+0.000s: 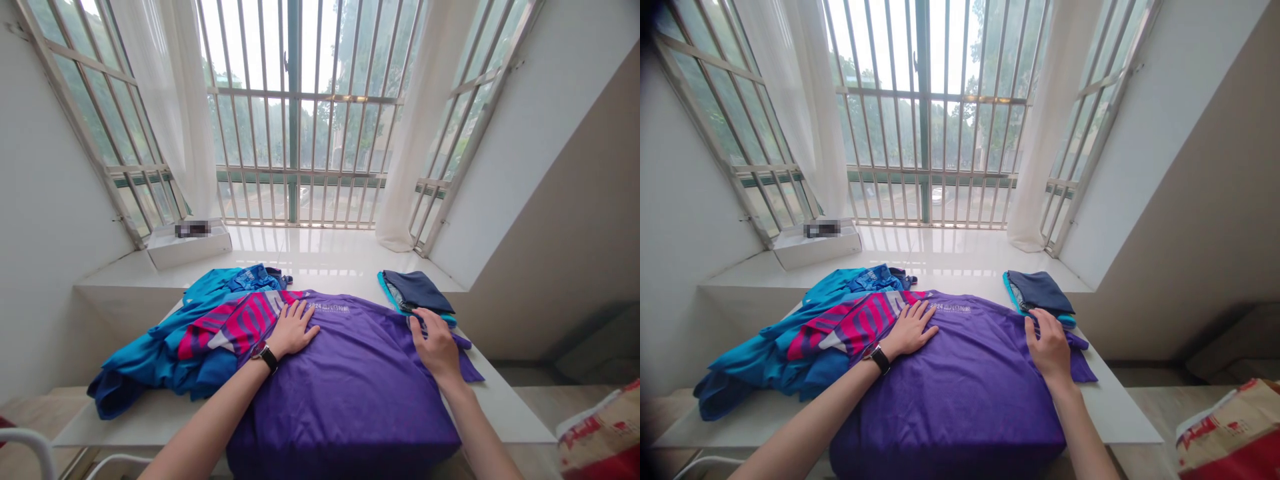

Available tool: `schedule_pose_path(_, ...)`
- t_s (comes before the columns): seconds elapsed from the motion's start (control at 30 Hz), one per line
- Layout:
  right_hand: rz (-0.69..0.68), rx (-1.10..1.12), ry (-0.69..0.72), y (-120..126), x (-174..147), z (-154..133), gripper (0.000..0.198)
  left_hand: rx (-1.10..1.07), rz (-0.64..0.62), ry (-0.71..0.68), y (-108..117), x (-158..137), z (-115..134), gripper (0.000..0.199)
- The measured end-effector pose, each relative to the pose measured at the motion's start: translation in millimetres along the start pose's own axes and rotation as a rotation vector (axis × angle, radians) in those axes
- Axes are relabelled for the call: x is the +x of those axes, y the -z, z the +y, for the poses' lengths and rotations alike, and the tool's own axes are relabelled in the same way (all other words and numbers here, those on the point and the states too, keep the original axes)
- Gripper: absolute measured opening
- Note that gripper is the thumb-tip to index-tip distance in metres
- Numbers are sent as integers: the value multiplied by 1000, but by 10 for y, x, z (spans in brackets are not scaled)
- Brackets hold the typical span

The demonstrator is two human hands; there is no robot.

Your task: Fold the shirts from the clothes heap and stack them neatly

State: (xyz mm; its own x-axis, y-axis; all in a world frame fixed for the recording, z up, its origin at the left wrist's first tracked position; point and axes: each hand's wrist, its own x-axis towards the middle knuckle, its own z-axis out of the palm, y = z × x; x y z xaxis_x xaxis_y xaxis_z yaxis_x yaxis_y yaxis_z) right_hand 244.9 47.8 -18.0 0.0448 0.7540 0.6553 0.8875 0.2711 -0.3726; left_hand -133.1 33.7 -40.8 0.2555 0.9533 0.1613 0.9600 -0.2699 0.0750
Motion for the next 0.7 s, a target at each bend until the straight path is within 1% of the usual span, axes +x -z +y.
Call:
schedule_pose_path(0.07, 32, -169, -113, 186, -14, 278, 51, -4, 3, -3, -5, 0, -2, 68)
schedule_pose_path(0.17, -111, -443, -362, 354, -149, 622, 67, -10, 8, 1, -14, 3, -5, 67)
schedule_pose_path(0.23, -207, -555, -452, 388, -276, 721, 71, -12, 12, 8, -21, 6, -8, 67)
schedule_pose_path(0.33, -268, -610, -474, 385, -407, 716, 68, -14, 15, 11, -29, 6, -14, 66)
schedule_pose_path(0.5, -311, -564, -473, 399, -413, 707, 55, -26, 22, -4, -18, -8, -31, 64)
schedule_pose_path(0.63, -320, -519, -460, 413, -417, 786, 46, -46, 20, -4, -5, -12, -51, 62)
schedule_pose_path(0.7, -294, -491, -441, 407, -428, 821, 44, -54, 25, -7, -8, -10, -61, 61)
